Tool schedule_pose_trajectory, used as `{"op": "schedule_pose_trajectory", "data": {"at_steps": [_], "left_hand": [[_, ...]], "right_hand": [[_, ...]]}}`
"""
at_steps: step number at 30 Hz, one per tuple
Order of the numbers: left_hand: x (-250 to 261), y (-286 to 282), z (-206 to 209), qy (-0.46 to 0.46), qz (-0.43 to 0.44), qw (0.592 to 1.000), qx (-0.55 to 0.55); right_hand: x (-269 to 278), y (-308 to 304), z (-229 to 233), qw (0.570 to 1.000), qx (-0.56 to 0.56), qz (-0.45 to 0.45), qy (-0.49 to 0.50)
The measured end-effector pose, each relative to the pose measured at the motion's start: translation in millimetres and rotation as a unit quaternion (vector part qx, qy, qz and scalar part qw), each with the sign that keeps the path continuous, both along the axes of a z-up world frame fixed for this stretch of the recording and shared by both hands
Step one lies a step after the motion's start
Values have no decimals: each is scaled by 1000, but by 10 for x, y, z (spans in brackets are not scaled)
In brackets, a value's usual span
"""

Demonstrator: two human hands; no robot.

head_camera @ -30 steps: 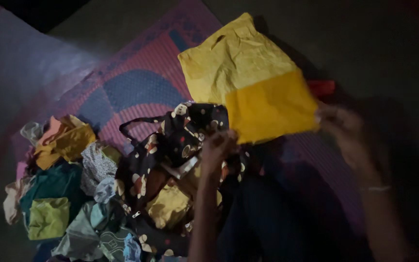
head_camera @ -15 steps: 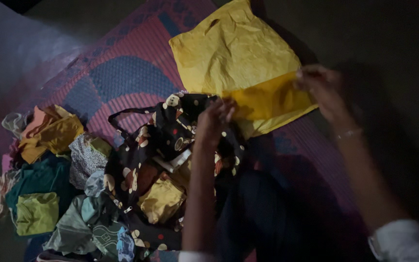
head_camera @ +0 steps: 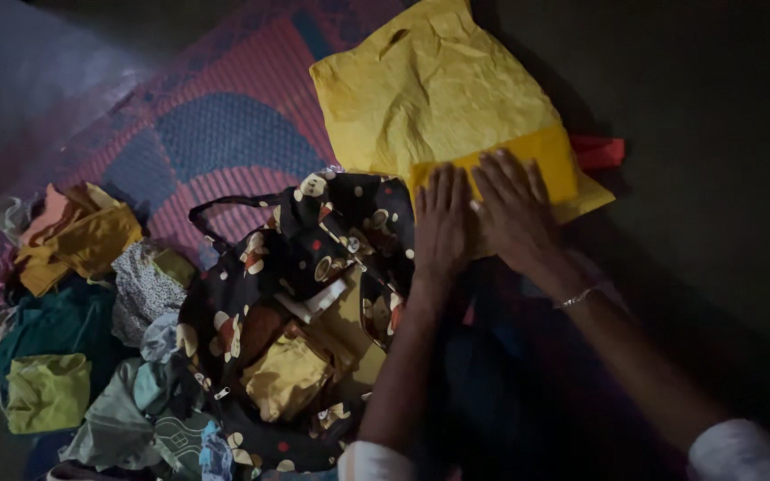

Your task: The person folds clothes by hand and places them one at a time into a patterned bag.

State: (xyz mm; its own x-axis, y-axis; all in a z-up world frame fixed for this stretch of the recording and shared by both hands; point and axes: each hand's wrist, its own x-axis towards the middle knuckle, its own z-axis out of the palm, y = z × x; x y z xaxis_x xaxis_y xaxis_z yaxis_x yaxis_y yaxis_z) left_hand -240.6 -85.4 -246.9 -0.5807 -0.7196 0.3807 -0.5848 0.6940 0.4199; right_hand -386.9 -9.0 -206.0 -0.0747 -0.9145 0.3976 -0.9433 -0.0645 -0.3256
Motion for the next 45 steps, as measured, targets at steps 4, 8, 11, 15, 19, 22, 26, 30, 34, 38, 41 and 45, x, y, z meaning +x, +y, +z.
{"op": "schedule_pose_trajectory", "data": {"at_steps": [4, 8, 11, 15, 19, 22, 26, 30, 34, 38, 41, 45], "left_hand": [[73, 88, 94, -71, 71, 995, -7], [167, 130, 205, -77, 118, 990, -31], [184, 102, 226, -12, 186, 981, 55], [263, -47, 110, -76, 263, 953, 127], [374, -295, -56, 2, 273, 941, 199], [464, -478, -269, 70, 248, 928, 268], [491, -520, -427, 208, 238, 884, 345], [441, -337, -45, 274, 190, 880, 339], [426, -118, 391, 214, 213, 918, 257], [618, -68, 361, 238, 233, 903, 271], [714, -26, 288, 336, 220, 870, 286], [767, 50, 355, 357, 214, 847, 331]], "right_hand": [[-163, 55, -71, 998, 26, -54, 34], [-312, 164, -82, 996, 15, -92, -3], [-400, 210, -12, 971, -65, -115, -198], [-560, 177, -58, 941, 46, -219, -252], [-727, -79, -338, 932, -6, -192, -308], [-776, -176, -467, 903, -54, -119, -410], [-377, -183, -57, 877, -92, -81, -464], [342, -123, 519, 969, -11, -92, -231], [863, -197, 570, 971, -29, -56, -231], [1071, -290, 298, 943, 18, -41, -328], [1160, -208, 115, 929, -4, 19, -369], [1185, -82, 121, 926, 21, 79, -370]]}}
